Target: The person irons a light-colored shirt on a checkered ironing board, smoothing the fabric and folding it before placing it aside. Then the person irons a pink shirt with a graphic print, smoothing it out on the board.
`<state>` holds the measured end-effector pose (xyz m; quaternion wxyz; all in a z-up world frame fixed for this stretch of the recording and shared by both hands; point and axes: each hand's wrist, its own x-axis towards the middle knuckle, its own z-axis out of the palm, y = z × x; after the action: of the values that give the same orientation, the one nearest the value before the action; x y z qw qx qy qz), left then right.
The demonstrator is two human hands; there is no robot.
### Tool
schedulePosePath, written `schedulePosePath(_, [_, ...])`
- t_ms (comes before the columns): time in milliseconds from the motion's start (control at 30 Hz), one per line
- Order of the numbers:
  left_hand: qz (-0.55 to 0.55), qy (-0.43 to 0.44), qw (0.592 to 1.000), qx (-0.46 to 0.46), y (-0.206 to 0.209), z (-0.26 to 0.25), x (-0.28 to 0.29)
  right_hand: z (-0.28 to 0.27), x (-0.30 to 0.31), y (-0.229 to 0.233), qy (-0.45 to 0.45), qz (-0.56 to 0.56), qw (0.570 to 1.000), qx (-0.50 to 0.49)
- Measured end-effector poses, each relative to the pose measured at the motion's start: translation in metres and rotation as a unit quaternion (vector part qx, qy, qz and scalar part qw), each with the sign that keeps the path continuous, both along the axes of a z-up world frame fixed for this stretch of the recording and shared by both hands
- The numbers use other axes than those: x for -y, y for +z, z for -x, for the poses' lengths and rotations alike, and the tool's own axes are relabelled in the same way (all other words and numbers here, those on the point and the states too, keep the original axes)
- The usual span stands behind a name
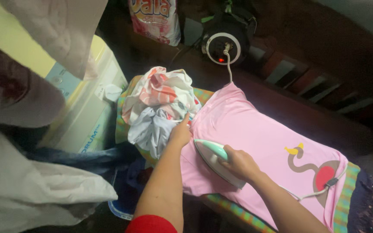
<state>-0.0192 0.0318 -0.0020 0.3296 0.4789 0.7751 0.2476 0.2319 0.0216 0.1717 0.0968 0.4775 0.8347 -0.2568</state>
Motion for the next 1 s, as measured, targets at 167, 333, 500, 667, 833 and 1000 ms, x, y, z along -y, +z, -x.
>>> schedulePosePath(167, [-0.103, 0.141, 0.984, -0.02, -0.027, 0.0, -0.019, 0.007, -0.005, -0.006, -0.055, -0.013, 0.998, -0.012])
schedulePosePath(333, [-0.183, 0.172, 0.967, -0.028, 0.007, 0.011, -0.018, 0.015, -0.01, -0.012, -0.192, -0.013, 0.981, -0.025])
schedulePosePath(500, [-0.102, 0.046, 0.993, -0.028, 0.036, -0.004, 0.008, 0.021, -0.029, -0.024, -0.267, -0.034, 0.961, -0.068])
schedulePosePath(667, [-0.035, 0.054, 0.997, 0.037, 0.015, -0.025, 0.008, 0.03, -0.029, -0.025, -0.121, -0.039, 0.99, -0.057])
schedulePosePath(833, [-0.009, 0.133, 0.99, 0.049, -0.008, -0.025, 0.018, 0.053, -0.038, -0.02, -0.215, -0.045, 0.975, -0.043])
schedulePosePath(1000, [-0.052, 0.139, 0.988, -0.044, 0.024, -0.033, 0.041, 0.044, -0.031, -0.017, -0.202, -0.062, 0.976, -0.057])
